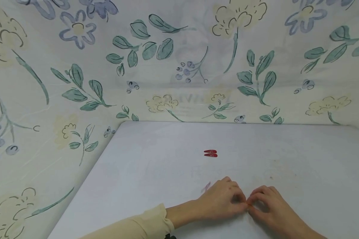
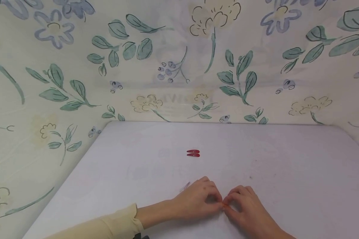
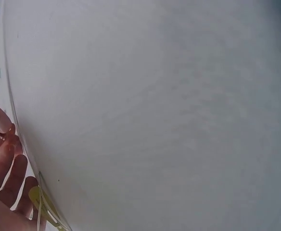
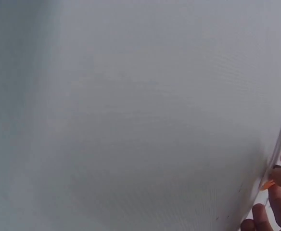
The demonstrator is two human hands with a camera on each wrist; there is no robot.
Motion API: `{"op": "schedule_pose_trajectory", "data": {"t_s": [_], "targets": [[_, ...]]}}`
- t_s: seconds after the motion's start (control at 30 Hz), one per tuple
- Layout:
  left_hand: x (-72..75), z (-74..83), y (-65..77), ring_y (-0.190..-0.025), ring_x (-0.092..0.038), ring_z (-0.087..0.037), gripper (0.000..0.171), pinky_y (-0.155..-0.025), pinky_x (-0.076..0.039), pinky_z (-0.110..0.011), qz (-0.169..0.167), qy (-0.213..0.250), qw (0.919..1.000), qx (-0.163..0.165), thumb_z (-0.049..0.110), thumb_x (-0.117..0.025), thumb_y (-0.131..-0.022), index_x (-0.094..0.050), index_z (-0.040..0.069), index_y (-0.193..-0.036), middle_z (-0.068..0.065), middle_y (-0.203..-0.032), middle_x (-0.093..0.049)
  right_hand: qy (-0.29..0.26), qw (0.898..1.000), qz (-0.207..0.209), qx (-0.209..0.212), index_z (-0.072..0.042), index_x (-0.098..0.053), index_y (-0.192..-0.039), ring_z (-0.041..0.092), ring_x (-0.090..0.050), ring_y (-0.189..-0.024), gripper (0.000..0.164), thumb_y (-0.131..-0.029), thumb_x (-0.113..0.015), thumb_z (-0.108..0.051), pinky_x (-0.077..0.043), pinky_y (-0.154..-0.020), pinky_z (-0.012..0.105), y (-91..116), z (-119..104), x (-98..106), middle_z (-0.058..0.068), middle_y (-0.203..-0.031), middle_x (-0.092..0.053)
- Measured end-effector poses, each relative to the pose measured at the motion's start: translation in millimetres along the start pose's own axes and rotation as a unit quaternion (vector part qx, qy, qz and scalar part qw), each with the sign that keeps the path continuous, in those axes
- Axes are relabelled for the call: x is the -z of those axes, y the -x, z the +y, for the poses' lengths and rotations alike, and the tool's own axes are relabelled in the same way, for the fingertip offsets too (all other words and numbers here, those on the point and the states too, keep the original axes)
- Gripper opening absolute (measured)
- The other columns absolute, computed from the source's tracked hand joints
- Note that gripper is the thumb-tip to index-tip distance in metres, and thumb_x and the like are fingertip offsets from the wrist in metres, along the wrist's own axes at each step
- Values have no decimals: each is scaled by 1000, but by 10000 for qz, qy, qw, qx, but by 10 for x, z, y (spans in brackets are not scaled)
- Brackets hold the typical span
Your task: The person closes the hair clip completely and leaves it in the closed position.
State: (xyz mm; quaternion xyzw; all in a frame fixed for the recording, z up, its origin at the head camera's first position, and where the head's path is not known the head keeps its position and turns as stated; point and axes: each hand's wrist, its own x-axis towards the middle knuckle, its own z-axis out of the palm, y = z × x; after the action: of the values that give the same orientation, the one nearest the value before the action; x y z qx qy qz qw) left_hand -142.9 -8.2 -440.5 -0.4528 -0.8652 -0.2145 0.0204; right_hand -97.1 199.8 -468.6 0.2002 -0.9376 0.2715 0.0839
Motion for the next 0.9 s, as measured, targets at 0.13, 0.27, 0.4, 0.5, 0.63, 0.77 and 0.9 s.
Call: {"op": "schedule_pose_trajectory", "data": {"t_s": [0.13, 0.27, 0.4, 0.5, 0.63, 0.77, 0.9], "targets": [[21, 1, 15, -85, -49, 4, 10, -71, -37, -10, 17, 512, 9975, 489, 32, -68, -92, -75, 26, -92, 22, -87, -66, -240, 9960, 552, 657, -28, -68, -88, 3, -53, -87, 27, -74, -85, -12, -48, -76, 29, -50, 43, -20, -17, -91, -60], [31, -15, 21, -81, -47, 4, 8, -69, -39, -12, 189, 1122, 9880, 1047, 30, -69, -91, -74, 24, -92, 24, -83, -63, -629, 9973, 213, 312, -22, -69, -95, -1, -57, -83, 20, -81, -79, -11, -51, -75, 26, -153, -15, 38, -16, -89, -65], [67, -47, 13, -80, -47, 3, 6, -68, -40, -12, 464, 1564, 9770, 1370, 25, -71, -89, -73, 20, -93, 21, -81, -62, -823, 9959, -176, -319, -18, -68, -96, -1, -56, -80, 15, -85, -76, -12, -51, -72, 25, -287, -116, 96, -15, -89, -65], [127, -78, 9, -83, -48, 1, 7, -69, -41, -13, 631, 1731, 9717, 1475, 20, -70, -88, -73, 18, -95, 19, -83, -62, -953, 9946, -113, -395, -17, -68, -95, 1, -56, -78, 15, -85, -76, -10, -50, -69, 24, -393, -158, 113, -13, -88, -66], [201, -141, -12, -87, -51, -2, 9, -73, -43, -15, 904, 1715, 9697, 1487, 17, -69, -88, -73, 16, -95, 14, -86, -64, -1074, 9938, 53, -277, -15, -68, -94, 2, -55, -76, 13, -86, -75, -9, -49, -67, 23, -518, -186, 135, -12, -85, -65], [250, -218, -46, -90, -52, -3, 7, -78, -44, -17, 1149, 1728, 9670, 1480, 15, -69, -87, -73, 16, -93, 13, -85, -65, -1154, 9927, 192, -278, -16, -67, -93, 3, -54, -74, 12, -86, -75, -10, -48, -66, 22, -630, -210, 150, -12, -82, -63], [310, -284, -75, -90, -54, -5, 6, -80, -46, -20, 1380, 1755, 9640, 1445, 11, -68, -87, -71, 15, -90, 11, -84, -67, -1185, 9919, 371, -281, -16, -65, -90, 5, -53, -73, 12, -86, -76, -11, -48, -65, 22, -733, -230, 157, -11, -80, -61]]}}
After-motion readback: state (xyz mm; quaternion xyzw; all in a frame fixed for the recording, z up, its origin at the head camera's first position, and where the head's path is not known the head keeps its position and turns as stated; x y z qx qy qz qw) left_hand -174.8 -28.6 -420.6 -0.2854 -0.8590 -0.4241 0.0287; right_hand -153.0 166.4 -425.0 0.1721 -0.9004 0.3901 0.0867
